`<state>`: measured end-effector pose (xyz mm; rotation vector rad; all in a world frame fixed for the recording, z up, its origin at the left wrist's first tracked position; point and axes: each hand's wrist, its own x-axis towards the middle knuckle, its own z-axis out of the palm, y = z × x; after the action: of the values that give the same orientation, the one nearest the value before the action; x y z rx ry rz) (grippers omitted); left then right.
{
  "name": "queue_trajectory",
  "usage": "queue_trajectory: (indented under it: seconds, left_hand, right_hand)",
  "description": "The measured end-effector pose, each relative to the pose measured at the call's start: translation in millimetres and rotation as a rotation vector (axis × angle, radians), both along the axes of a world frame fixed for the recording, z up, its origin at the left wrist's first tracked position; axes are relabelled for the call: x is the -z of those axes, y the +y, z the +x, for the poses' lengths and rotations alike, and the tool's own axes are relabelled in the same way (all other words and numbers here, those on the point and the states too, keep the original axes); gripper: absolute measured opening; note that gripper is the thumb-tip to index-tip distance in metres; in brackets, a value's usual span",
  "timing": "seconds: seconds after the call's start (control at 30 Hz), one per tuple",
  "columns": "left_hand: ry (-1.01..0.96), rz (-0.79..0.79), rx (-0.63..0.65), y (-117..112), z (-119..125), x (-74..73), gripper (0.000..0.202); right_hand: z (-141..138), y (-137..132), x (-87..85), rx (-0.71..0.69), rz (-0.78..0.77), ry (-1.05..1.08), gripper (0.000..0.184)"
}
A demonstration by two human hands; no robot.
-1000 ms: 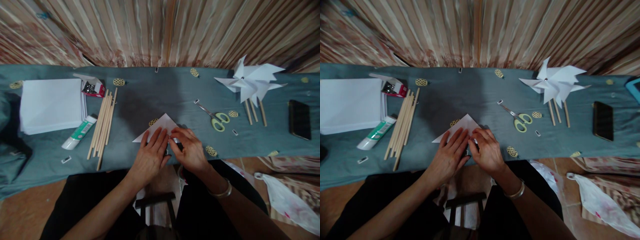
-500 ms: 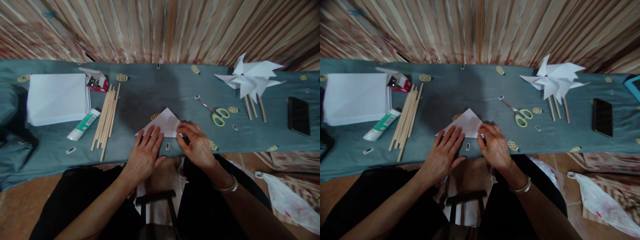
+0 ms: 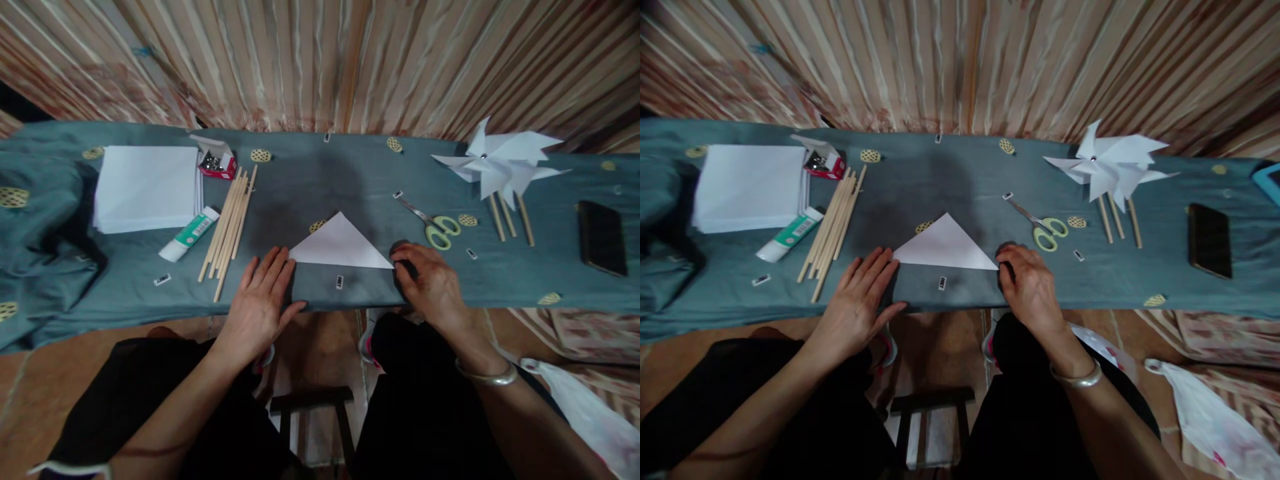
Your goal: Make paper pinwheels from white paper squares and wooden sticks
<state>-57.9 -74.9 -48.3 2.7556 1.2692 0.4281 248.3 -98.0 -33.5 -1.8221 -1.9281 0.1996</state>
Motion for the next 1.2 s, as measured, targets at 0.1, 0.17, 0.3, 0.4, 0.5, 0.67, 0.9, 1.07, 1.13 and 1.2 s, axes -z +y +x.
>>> queue_trajectory:
  seconds: [0.1,0.17,0.3,0.4,0.5,0.67,0.9,1.07,1.13,1.2]
  left_hand:
    - [-0.025,0.01,-0.023,-1,-5,-2.0,0.058]
    - [-0.044,0.029,-0.033,0,-6,-3.3,0.055]
    - [-0.054,0.063,-0.05,1,-4,-4.4,0.051]
    - [-0.069,0.061,-0.067,1,-3,-4.1,0.047]
    - [-0.113,0.039,-0.096,1,-4,-3.7,0.046]
    - [-0.259,-0.144,-0.187,3,-8,-8.8,0.044]
    - [-1.061,-0.488,-0.453,16,10,-26.5,0.068]
    - [-1.679,-1.016,-0.692,27,18,-46.8,0.073]
    - [-1.773,-1.179,-0.658,30,15,-53.3,0.067]
    - [-1.811,-1.245,-0.578,32,12,-56.6,0.059]
  right_hand:
    - [4,1,2.6,-0.021,0.023,-0.02,0.027]
    - [4,3,2.6,-0.016,0.026,-0.008,0.03]
    - [-2,10,-1.1,0.001,-0.008,0.1,0.032]
    - [-11,17,-0.6,-0.03,-0.015,0.166,0.031]
    - [-18,23,5.7,-0.044,0.002,0.216,0.024]
    - [-25,33,16.0,0.061,-0.01,0.476,0.01]
    - [-45,44,0.3,0.092,0.109,0.708,0.014]
    - [-65,44,-20.9,0.007,0.2,0.704,0.009]
    - [-70,41,-26.1,-0.048,0.199,0.66,0.008]
    - [-73,37,-28.4,-0.106,0.182,0.626,0.008]
